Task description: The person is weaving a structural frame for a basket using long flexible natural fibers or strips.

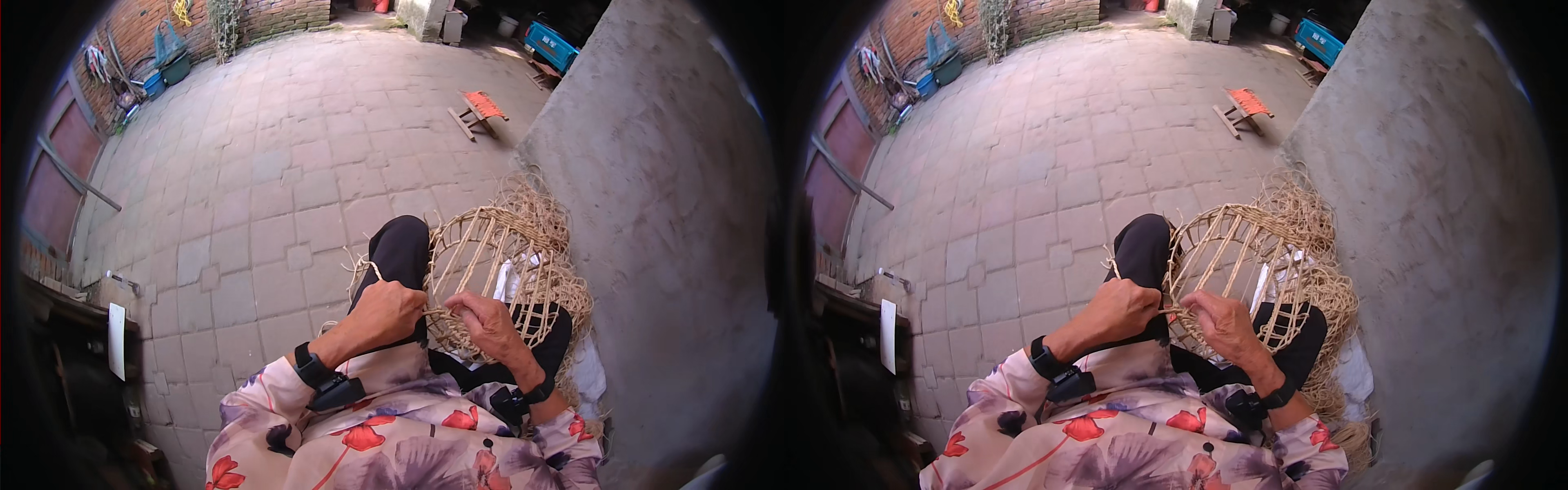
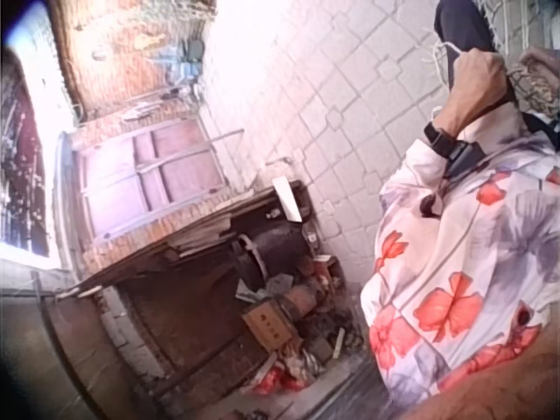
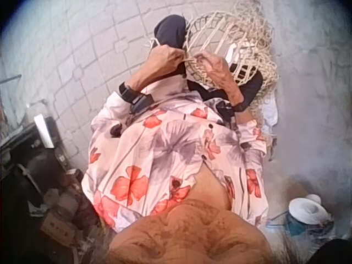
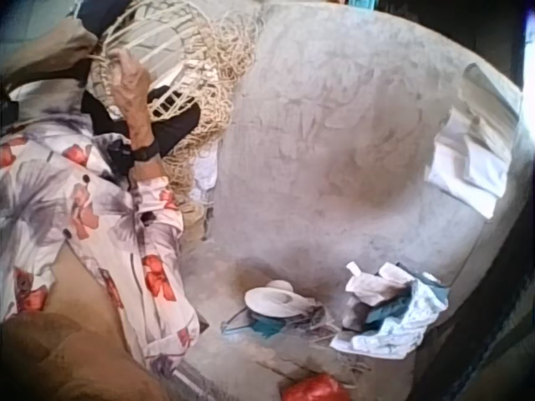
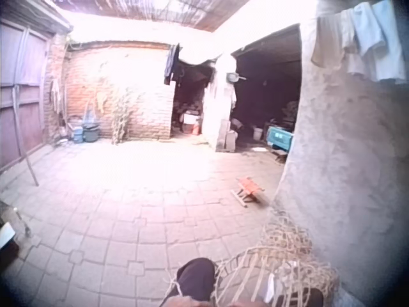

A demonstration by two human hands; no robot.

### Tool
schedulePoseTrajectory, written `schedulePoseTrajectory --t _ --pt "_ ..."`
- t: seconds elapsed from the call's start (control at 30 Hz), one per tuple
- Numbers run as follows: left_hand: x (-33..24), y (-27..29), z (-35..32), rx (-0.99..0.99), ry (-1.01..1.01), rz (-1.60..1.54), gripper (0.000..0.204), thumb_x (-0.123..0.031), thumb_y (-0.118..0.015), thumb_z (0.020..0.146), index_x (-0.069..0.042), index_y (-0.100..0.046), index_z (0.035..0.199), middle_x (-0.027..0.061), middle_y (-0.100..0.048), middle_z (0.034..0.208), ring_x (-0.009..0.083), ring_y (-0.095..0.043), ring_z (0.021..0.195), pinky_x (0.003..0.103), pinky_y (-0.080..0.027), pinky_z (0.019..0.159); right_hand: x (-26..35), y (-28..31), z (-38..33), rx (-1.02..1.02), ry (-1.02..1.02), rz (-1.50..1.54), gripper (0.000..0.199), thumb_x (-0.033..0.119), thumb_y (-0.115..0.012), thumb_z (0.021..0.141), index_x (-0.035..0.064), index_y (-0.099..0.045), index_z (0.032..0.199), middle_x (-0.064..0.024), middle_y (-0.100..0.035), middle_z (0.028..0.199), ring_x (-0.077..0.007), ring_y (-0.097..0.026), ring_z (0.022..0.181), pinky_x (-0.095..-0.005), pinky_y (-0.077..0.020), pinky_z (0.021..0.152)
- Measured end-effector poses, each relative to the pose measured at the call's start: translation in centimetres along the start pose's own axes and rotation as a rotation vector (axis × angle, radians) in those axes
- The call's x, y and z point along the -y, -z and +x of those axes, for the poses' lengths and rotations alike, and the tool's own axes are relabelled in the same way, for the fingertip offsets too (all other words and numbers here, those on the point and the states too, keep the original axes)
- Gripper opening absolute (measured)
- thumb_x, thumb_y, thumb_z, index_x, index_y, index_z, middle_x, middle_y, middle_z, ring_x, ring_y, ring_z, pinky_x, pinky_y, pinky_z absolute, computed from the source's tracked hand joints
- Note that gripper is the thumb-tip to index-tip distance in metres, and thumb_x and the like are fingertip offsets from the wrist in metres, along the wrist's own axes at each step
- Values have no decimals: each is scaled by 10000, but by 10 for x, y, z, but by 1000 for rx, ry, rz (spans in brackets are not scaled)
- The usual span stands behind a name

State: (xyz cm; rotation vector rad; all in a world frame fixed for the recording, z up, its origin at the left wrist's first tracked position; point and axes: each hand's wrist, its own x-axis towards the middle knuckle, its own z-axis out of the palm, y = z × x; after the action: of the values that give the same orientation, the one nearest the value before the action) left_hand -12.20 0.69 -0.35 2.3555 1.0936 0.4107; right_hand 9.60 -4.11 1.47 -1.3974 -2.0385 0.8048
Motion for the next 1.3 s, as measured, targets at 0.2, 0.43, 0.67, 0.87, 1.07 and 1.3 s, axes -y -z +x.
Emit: schedulePoseTrajectory --t 0.2,0.43,0.67,0.87,1.07,1.3 --pt "2 -3 2 -69 10 -18 155 -195 -585 821 -75 -644 742 179 -627 652 396 -620 612 483 -490 562 5 -4 2 -16 24 -105 177 25 -531 851 65 -622 997 -153 -662 850 -349 -667 802 -400 -518 679" --pt "-3 -33 13 -146 26 200 147 -212 -603 813 -82 -630 749 127 -643 672 341 -650 614 459 -493 523 6 0 -1 -25 -231 83 176 31 -531 865 43 -626 1013 -134 -634 749 -220 -660 687 -323 -507 635" --pt "-14 -40 13 -451 12 61 126 -165 -657 810 -63 -611 753 118 -528 724 329 -609 623 438 -494 520 -20 -9 -10 -168 -176 293 206 3 -543 866 5 -632 1052 -76 -667 797 -97 -622 710 -250 -493 632" --pt "-7 -52 9 -295 21 -33 103 -129 -616 837 -35 -634 800 154 -597 744 341 -624 654 433 -500 536 -15 -6 -9 -174 -175 291 201 -4 -551 865 4 -635 1047 -79 -675 813 -85 -622 710 -237 -498 641" --pt "-25 -34 -2 -13 225 -591 196 -134 -555 896 6 -624 1013 141 -672 733 235 -646 612 365 -486 500 -18 -7 -10 -249 -169 322 213 -18 -544 862 10 -629 1055 -69 -665 795 -78 -600 679 -253 -482 603" --pt "-27 -31 -2 327 593 -1400 372 -132 -540 961 -95 -379 1295 58 -646 820 47 -467 512 204 -377 422 -11 1 23 -243 118 -203 295 26 -549 834 66 -597 1122 -169 -660 804 -327 -657 693 -417 -521 626"
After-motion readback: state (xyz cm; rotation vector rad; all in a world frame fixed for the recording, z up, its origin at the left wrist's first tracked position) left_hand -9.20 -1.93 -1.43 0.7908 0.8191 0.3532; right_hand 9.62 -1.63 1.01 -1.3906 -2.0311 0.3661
